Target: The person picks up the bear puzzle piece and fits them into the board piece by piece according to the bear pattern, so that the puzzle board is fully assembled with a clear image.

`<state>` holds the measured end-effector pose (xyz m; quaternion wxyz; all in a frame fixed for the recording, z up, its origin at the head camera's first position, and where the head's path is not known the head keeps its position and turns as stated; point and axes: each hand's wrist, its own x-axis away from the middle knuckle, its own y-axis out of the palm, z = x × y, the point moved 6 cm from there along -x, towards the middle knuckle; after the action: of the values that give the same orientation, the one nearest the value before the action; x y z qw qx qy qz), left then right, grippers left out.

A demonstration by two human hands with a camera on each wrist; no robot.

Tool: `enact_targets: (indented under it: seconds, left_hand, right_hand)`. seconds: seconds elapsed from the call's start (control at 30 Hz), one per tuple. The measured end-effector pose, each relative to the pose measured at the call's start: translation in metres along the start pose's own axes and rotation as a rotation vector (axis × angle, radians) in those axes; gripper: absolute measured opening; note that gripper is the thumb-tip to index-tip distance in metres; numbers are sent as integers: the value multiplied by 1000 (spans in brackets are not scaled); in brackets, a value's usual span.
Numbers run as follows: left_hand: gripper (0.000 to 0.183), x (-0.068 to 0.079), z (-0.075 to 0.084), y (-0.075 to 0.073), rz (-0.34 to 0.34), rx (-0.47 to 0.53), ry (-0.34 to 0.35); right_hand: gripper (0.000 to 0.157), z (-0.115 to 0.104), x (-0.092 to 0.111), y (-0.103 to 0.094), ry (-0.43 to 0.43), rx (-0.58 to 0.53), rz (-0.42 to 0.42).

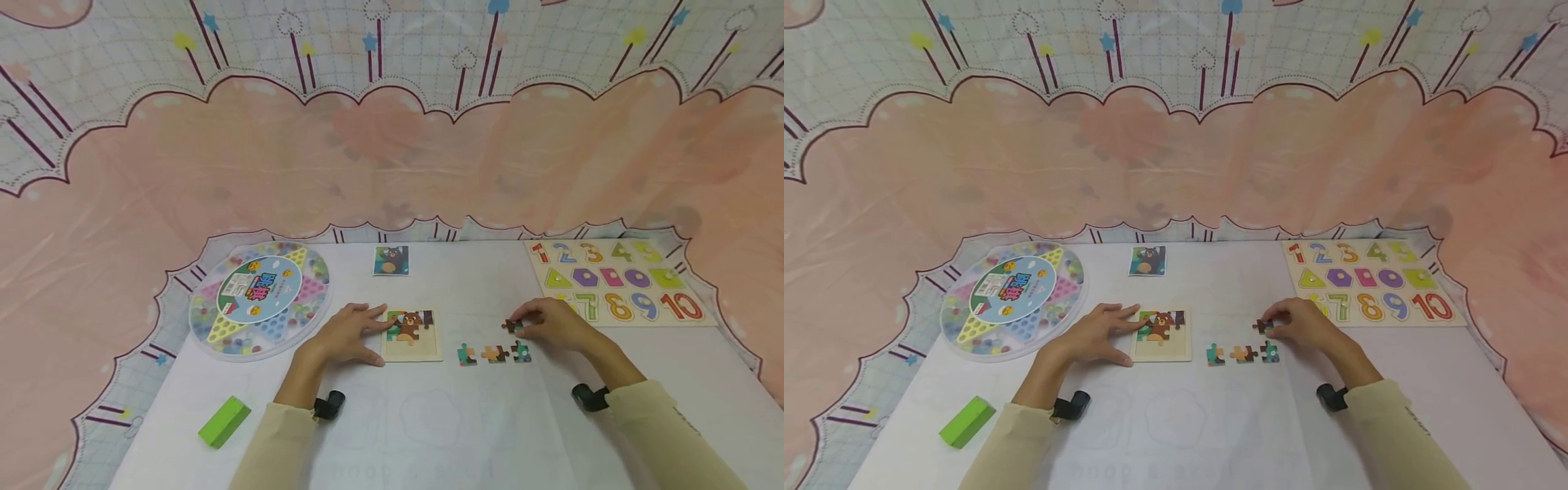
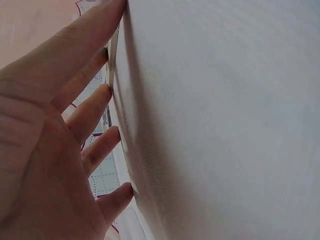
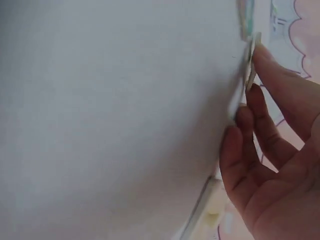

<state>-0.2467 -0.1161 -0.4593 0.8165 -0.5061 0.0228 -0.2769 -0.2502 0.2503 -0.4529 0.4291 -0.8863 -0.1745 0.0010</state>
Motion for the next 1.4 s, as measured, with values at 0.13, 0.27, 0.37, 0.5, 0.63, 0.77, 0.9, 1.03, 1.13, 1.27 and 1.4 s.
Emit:
enact_targets:
  seconds: [0.13, 0.27, 0.37, 0.5, 0.63, 0.77, 0.9, 1.03, 1.13, 1.27, 1.4]
  left_hand:
    - [75, 0, -1, 1, -4, -5, -8]
    - [75, 0, -1, 2, -2, -8, -14]
    - [76, 0, -2, 2, 2, -3, -12]
    - [76, 2, -1, 1, 0, 5, -8]
    - [76, 3, 0, 1, -2, 9, -3]
    - [76, 3, 1, 0, -1, 8, 3]
    - [76, 3, 1, 1, 1, 7, -1]
    - [76, 2, 0, 1, 4, 11, -11]
    - [75, 2, 1, 0, 1, 10, -12]
    - [75, 0, 1, 1, 0, 2, -23]
    - [75, 0, 1, 1, 2, -5, -32]
  right_hand:
    - [24, -2, 1, -5, 9, -5, -2]
    - [22, -6, 1, -10, 11, -29, 9]
    - [20, -10, 1, -14, -12, -30, 26]
    - [20, -16, 0, -16, -50, -33, 56]
    - [22, -20, -5, -13, -57, -48, 70]
    - [25, -26, -13, -5, -34, -75, 45]
    - [23, -35, -23, 8, -18, -85, 19]
    - [19, -50, -33, 21, -67, -71, 19]
    - [17, -62, -39, 29, -98, -79, 17]
    - [16, -76, -44, 39, -115, -91, 11]
    - [14, -89, -48, 52, -94, -114, -21]
